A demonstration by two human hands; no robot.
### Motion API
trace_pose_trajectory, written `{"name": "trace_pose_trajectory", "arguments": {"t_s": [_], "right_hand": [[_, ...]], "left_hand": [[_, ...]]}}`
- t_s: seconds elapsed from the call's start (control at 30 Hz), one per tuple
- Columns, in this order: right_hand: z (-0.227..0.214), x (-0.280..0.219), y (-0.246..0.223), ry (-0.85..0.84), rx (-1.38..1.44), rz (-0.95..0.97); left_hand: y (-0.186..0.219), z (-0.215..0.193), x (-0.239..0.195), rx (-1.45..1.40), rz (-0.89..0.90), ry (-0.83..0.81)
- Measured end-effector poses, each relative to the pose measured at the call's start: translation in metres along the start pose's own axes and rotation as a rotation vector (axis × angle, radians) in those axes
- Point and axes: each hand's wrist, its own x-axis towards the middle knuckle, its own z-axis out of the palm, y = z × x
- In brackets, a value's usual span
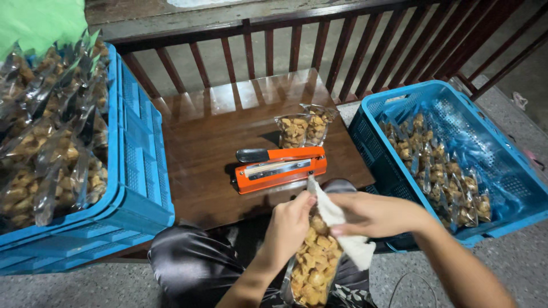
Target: The person sits on the floor and repeatedly wipes clear plastic snack bags with a white cloth, then places them into a blue crate. The person uses a handheld heat sealer to seal the bags before wiping them clean.
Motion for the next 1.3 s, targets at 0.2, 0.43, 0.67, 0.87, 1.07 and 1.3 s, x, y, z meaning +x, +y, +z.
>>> {"name": "trace_pose_trajectory", "arguments": {"t_s": [0.2,0.43,0.67,0.87,1.07,1.3], "right_hand": [[-0.01,0.004,0.0,-0.131,0.011,0.189],[0.024,0.028,0.025,0.3,-0.593,-0.116],[0.042,0.014,0.046,0.466,-0.647,-0.157],[0.042,-0.016,0.054,0.446,-0.674,0.039],[0.036,0.007,0.033,0.482,-0.67,-0.08],[0.032,0.045,0.021,0.514,-0.701,-0.19]], "left_hand": [[0.0,0.0,0.002,-0.099,0.089,-0.009],[-0.007,0.003,0.003,0.064,0.056,-0.036],[-0.027,0.01,0.001,-0.016,0.092,0.108],[-0.032,0.003,0.006,0.038,0.014,0.208],[-0.027,-0.001,0.009,0.102,0.151,0.24],[-0.028,-0.001,0.016,0.252,0.237,0.227]]}}
